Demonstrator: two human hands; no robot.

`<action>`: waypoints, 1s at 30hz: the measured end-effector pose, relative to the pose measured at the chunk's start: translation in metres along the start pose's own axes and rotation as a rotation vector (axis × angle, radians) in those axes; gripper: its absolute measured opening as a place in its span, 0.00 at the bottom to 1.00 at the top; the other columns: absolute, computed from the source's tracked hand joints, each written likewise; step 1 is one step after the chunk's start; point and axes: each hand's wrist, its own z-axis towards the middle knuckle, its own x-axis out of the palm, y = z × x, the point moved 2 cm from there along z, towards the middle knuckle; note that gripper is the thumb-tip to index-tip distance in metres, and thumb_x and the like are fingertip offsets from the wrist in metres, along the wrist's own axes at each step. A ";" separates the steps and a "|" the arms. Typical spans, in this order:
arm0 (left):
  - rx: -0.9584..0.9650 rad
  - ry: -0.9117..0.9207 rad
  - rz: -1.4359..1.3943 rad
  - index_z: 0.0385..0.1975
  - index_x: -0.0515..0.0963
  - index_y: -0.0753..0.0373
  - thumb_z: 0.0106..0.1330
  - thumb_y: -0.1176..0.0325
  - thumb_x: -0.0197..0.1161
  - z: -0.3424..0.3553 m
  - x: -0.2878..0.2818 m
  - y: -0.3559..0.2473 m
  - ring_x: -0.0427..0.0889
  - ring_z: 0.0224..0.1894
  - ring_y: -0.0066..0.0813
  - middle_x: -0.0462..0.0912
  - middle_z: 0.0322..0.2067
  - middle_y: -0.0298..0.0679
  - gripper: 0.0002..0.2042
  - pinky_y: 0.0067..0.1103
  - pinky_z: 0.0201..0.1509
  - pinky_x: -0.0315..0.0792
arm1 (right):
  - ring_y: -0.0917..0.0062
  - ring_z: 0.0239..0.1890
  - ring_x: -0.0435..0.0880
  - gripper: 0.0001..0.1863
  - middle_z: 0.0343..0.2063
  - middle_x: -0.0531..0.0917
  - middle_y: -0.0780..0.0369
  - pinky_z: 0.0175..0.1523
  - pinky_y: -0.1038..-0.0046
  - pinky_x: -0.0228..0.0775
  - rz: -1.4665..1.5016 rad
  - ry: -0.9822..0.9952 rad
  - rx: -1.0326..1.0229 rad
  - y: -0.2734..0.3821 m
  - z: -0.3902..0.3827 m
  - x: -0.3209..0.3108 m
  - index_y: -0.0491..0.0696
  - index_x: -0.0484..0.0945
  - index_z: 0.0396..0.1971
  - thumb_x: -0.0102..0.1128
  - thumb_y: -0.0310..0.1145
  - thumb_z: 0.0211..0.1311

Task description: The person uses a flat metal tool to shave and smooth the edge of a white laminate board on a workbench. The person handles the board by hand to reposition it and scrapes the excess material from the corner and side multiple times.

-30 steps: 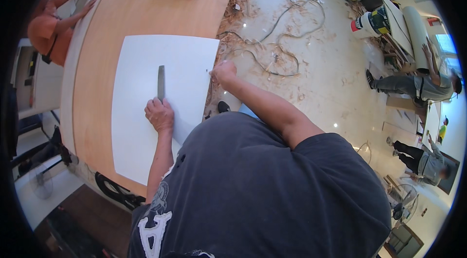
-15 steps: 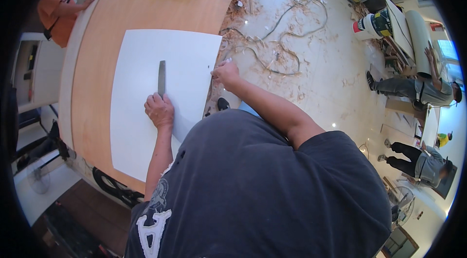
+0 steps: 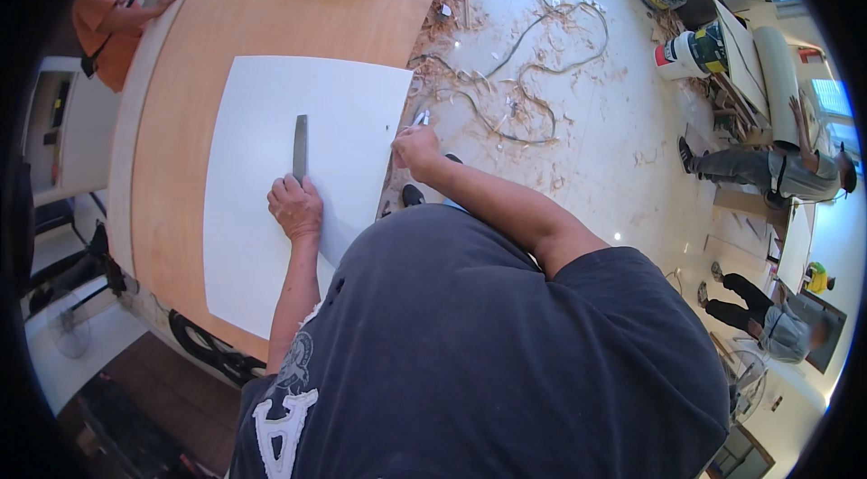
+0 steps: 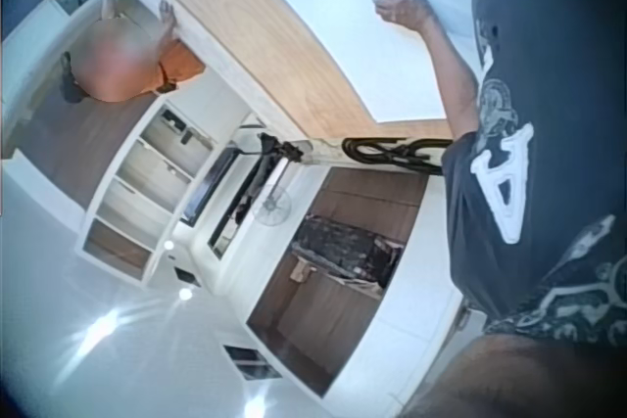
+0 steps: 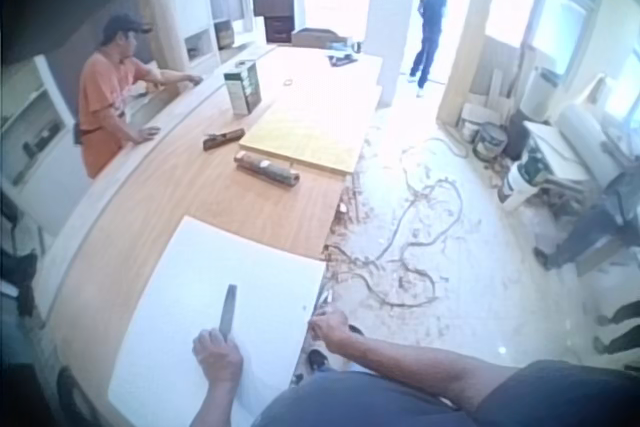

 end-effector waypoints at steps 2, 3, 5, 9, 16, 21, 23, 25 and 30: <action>-0.001 0.003 0.014 0.42 0.74 0.61 0.64 0.58 0.63 -0.001 0.001 0.004 0.74 0.48 0.44 0.74 0.45 0.43 0.15 0.38 0.49 0.72 | 0.74 0.20 0.80 0.05 0.20 0.80 0.61 0.23 0.71 0.74 -0.015 -0.077 0.047 0.000 -0.009 0.007 0.44 0.77 0.25 0.65 0.21 0.47; -0.002 0.003 0.012 0.42 0.74 0.61 0.64 0.58 0.63 -0.001 0.000 0.002 0.74 0.48 0.44 0.74 0.45 0.43 0.15 0.38 0.49 0.72 | 0.74 0.20 0.80 0.05 0.20 0.80 0.61 0.23 0.71 0.74 -0.017 -0.078 0.047 0.000 -0.009 0.005 0.44 0.77 0.25 0.65 0.21 0.47; -0.005 0.003 0.009 0.42 0.74 0.61 0.64 0.58 0.63 0.001 -0.001 0.000 0.74 0.48 0.44 0.75 0.45 0.43 0.15 0.38 0.49 0.73 | 0.74 0.20 0.81 0.04 0.20 0.81 0.61 0.23 0.71 0.74 0.003 -0.072 0.064 0.000 -0.009 0.003 0.46 0.78 0.24 0.66 0.23 0.48; -0.017 0.037 -0.040 0.44 0.74 0.62 0.64 0.58 0.63 -0.001 0.001 0.004 0.74 0.50 0.45 0.75 0.47 0.44 0.16 0.39 0.52 0.72 | 0.74 0.26 0.83 0.06 0.26 0.82 0.61 0.31 0.70 0.78 -0.046 0.027 0.076 -0.001 -0.005 -0.001 0.46 0.78 0.30 0.66 0.30 0.56; 0.010 0.077 -0.204 0.52 0.74 0.66 0.65 0.63 0.62 -0.033 -0.001 0.032 0.70 0.55 0.51 0.73 0.51 0.49 0.19 0.41 0.61 0.66 | 0.71 0.24 0.86 0.10 0.23 0.84 0.57 0.28 0.70 0.81 -0.198 0.125 0.030 -0.005 0.011 -0.005 0.38 0.80 0.30 0.58 0.31 0.56; -0.097 0.085 -0.165 0.52 0.74 0.66 0.65 0.65 0.61 -0.067 -0.015 0.050 0.70 0.55 0.53 0.73 0.52 0.51 0.18 0.43 0.61 0.65 | 0.71 0.23 0.85 0.07 0.22 0.83 0.57 0.28 0.70 0.81 -0.223 0.184 0.086 0.002 0.010 -0.014 0.39 0.78 0.30 0.61 0.27 0.53; -0.166 0.092 -0.112 0.52 0.73 0.67 0.65 0.65 0.61 -0.074 -0.015 0.055 0.70 0.55 0.52 0.73 0.52 0.50 0.18 0.43 0.61 0.65 | 0.70 0.22 0.84 0.07 0.21 0.82 0.58 0.27 0.70 0.81 -0.097 0.171 0.061 0.005 0.010 -0.019 0.42 0.76 0.29 0.65 0.22 0.49; -0.242 0.101 -0.057 0.53 0.72 0.67 0.65 0.65 0.61 -0.075 -0.017 0.059 0.69 0.56 0.52 0.72 0.53 0.50 0.19 0.43 0.60 0.65 | 0.70 0.21 0.84 0.09 0.21 0.82 0.58 0.27 0.70 0.80 -0.008 0.162 0.078 0.017 0.003 -0.012 0.43 0.75 0.28 0.67 0.20 0.48; -0.334 0.150 0.097 0.52 0.71 0.65 0.67 0.63 0.58 -0.069 -0.016 0.057 0.70 0.54 0.52 0.72 0.53 0.48 0.18 0.43 0.58 0.67 | 0.72 0.27 0.85 0.11 0.27 0.82 0.59 0.34 0.69 0.82 0.077 0.171 0.227 0.022 -0.001 -0.005 0.43 0.74 0.32 0.68 0.19 0.51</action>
